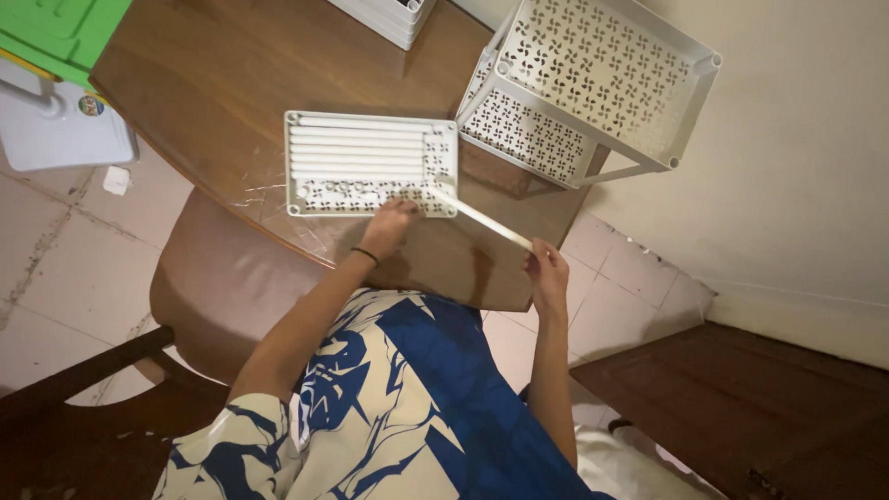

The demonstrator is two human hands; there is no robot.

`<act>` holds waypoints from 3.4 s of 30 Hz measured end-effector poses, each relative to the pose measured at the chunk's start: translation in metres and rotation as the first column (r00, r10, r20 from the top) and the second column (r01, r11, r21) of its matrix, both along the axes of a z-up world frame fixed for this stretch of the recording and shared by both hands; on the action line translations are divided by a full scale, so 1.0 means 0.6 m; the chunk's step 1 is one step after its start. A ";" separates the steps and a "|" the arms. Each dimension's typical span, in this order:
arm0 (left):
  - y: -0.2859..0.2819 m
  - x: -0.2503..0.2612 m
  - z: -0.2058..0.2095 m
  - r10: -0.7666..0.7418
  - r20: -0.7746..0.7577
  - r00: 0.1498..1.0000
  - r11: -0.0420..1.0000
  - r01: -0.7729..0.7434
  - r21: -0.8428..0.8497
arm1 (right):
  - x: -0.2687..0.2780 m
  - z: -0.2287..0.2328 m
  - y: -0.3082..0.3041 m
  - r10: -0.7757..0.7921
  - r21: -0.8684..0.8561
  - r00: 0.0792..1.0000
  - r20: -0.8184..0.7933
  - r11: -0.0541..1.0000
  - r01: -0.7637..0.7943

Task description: The person assembles a white plastic shelving unit by inserting cylindrical rods into perforated trays and connecting them to form a frame. The person repeatedly inserts and removes rods, adjusts tray positions, and aligns components on a wooden table.

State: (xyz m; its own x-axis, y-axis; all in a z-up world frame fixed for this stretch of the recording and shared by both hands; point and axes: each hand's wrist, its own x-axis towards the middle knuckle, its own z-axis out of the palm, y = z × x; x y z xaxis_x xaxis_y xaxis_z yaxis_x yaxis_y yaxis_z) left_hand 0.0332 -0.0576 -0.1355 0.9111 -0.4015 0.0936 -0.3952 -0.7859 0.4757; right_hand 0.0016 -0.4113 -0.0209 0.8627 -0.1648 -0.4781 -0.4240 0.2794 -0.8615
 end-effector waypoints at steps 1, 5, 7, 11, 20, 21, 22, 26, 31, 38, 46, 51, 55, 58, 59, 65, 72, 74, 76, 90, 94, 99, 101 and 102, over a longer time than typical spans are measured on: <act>-0.011 -0.001 -0.003 -0.016 0.017 1.000 1.000 0.016 0.015 | 0.005 0.000 0.005 0.007 -0.014 1.000 -0.010 1.000 -0.008; -0.044 -0.007 0.001 -0.172 0.056 0.984 0.985 0.172 0.000 | 0.031 -0.003 0.035 0.061 -0.035 0.998 -0.012 0.997 -0.061; -0.046 -0.023 0.016 -0.221 0.036 0.975 0.974 0.222 -0.049 | 0.043 -0.006 0.052 0.093 -0.090 0.995 -0.034 0.991 -0.096; -0.008 -0.052 0.058 -0.118 0.114 0.986 0.971 0.139 -0.193 | 0.076 -0.023 0.083 0.227 -0.199 0.973 -0.031 0.953 -0.229; 0.174 -0.065 0.113 0.517 0.040 0.855 0.847 -0.504 -0.168 | 0.096 -0.109 0.099 0.408 -0.336 0.897 0.171 0.880 -0.336; 0.182 -0.064 0.116 0.509 0.041 0.860 0.854 -0.498 -0.149 | 0.103 -0.119 0.097 0.398 -0.334 0.897 0.192 0.886 -0.322; 0.192 -0.063 0.118 0.500 0.043 0.865 0.861 -0.492 -0.129 | 0.109 -0.128 0.097 0.389 -0.330 0.896 0.215 0.892 -0.308; 0.196 -0.057 0.120 0.421 0.054 0.906 0.907 -0.421 -0.001 | 0.130 -0.149 0.079 0.413 -0.275 0.899 0.147 0.890 -0.364; 0.162 -0.060 0.095 0.297 0.174 0.939 0.938 -0.321 0.134 | 0.130 -0.144 0.078 0.455 -0.290 0.880 0.139 0.868 -0.403; 0.140 -0.079 0.080 0.251 0.056 0.966 0.967 -0.253 0.028 | 0.121 -0.115 0.103 0.504 -0.250 0.853 0.137 0.851 -0.462; 0.160 -0.072 0.109 0.531 0.064 0.845 0.844 -0.534 0.046 | 0.136 -0.149 0.107 0.534 -0.352 0.807 0.252 0.828 -0.437; 0.200 -0.081 0.118 0.697 -0.016 0.717 0.714 -0.696 -0.072 | 0.157 -0.165 0.092 0.582 -0.316 0.795 0.173 0.797 -0.515; 0.216 -0.092 0.134 0.693 -0.291 0.660 0.621 -0.751 -0.224 | 0.152 -0.166 0.125 0.624 -0.401 0.772 0.120 0.742 -0.537; 0.216 -0.096 0.149 0.645 -0.338 0.685 0.620 -0.728 -0.291 | 0.148 -0.164 0.167 0.595 -0.325 0.793 0.135 0.782 -0.532; 0.216 -0.096 0.153 0.634 -0.301 0.712 0.644 -0.702 -0.304 | 0.149 -0.163 0.180 0.626 -0.422 0.768 0.135 0.738 -0.527; 0.212 -0.097 0.150 0.647 -0.167 0.744 0.730 -0.667 -0.147 | 0.139 -0.156 0.221 0.701 -0.771 0.711 0.055 0.482 -0.416; 0.196 -0.100 0.118 0.575 -0.113 0.810 0.813 -0.582 -0.034 | 0.136 -0.166 0.256 0.704 -0.879 0.683 0.193 0.434 -0.199; 0.183 -0.097 0.110 0.550 -0.021 0.835 0.835 -0.549 0.025 | 0.134 -0.169 0.259 0.699 -0.899 0.681 0.218 0.415 -0.138; 0.177 -0.096 0.103 0.550 -0.014 0.835 0.833 -0.548 0.069 | 0.127 -0.174 0.259 0.661 -0.886 0.727 0.188 0.433 -0.165; 0.096 -0.066 0.061 0.334 -0.082 0.939 0.935 -0.318 0.159 | 0.114 -0.194 0.262 0.513 -0.688 0.841 0.171 0.673 -0.271; 0.077 -0.073 0.062 0.341 -0.105 0.934 0.929 -0.318 0.187 | 0.103 -0.159 0.259 0.514 -0.764 0.856 -0.052 0.532 -0.366; 0.085 -0.079 0.080 0.350 -0.111 0.930 0.936 -0.343 0.077 | 0.080 -0.115 0.237 0.609 -0.882 0.695 0.383 0.464 0.080; 0.091 -0.083 0.089 0.345 -0.111 0.932 0.939 -0.341 0.052 | 0.075 -0.112 0.216 0.539 -0.874 0.744 0.396 0.469 0.125; 0.092 -0.085 0.092 0.347 -0.110 0.931 0.938 -0.344 0.051 | 0.076 -0.117 0.202 0.483 -0.864 0.782 0.394 0.484 0.136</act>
